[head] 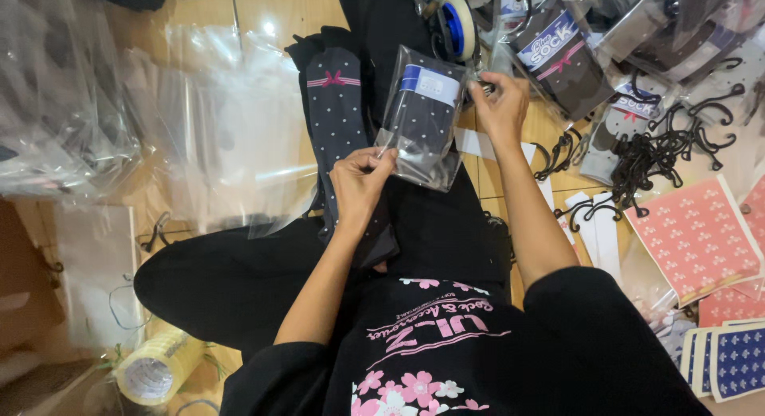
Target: The person packages socks by placing them into plastic sleeves and applying adhesive labels.
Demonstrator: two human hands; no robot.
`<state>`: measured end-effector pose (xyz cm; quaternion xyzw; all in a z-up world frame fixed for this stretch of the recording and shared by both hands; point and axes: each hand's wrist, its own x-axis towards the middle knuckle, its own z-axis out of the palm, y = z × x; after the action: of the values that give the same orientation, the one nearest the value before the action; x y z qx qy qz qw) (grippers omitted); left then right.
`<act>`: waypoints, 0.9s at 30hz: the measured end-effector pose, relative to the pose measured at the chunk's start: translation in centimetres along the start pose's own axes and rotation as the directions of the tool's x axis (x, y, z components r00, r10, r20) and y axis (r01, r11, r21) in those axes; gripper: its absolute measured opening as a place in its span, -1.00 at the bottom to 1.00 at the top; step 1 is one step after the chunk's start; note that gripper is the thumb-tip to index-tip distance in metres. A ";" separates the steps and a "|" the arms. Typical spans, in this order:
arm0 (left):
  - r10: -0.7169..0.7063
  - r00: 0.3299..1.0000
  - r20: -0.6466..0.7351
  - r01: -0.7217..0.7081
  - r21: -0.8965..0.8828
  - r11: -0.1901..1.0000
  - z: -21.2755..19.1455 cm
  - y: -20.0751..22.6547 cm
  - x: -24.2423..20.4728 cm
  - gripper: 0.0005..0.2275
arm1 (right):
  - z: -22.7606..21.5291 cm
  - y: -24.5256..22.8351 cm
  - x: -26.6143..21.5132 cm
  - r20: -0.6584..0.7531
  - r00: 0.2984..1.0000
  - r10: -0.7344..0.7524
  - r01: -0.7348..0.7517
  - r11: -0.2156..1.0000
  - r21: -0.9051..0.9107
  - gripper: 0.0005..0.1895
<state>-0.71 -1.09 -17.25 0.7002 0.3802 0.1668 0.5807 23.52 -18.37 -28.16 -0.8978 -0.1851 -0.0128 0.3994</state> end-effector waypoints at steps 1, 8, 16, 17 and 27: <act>-0.002 1.000 -0.004 0.002 0.002 1.000 0.0 0.0 -0.2 -0.82 | 1.2 1.7 0.3 0.004 1.000 -0.001 0.001 1.000 0.002 -0.69; 0.026 1.000 -0.016 -0.026 -0.022 0.999 -0.2 -0.3 -0.3 -0.75 | 0.2 0.9 -4.3 0.016 0.927 0.376 -0.374 0.925 -0.061 -0.80; 0.110 0.993 0.049 -0.107 -0.067 0.992 -0.6 0.6 -0.5 -0.75 | -7.0 -10.2 -2.3 0.587 0.802 0.113 -0.457 0.749 0.480 -0.83; 0.087 0.994 0.068 -0.081 -0.085 0.993 -0.5 1.0 -0.7 -0.76 | -7.7 -13.7 -2.3 0.713 0.701 -0.029 -0.366 0.843 0.394 -0.83; -0.044 0.986 0.164 0.075 -0.184 0.980 -2.5 4.8 0.3 -0.69 | -10.9 -17.4 -0.3 0.692 0.714 -0.107 0.126 0.992 0.023 -0.66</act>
<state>-0.54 0.63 -12.11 0.6410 0.3359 0.1285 0.6780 18.65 -15.70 -8.44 -0.8293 -0.3767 0.2952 0.2884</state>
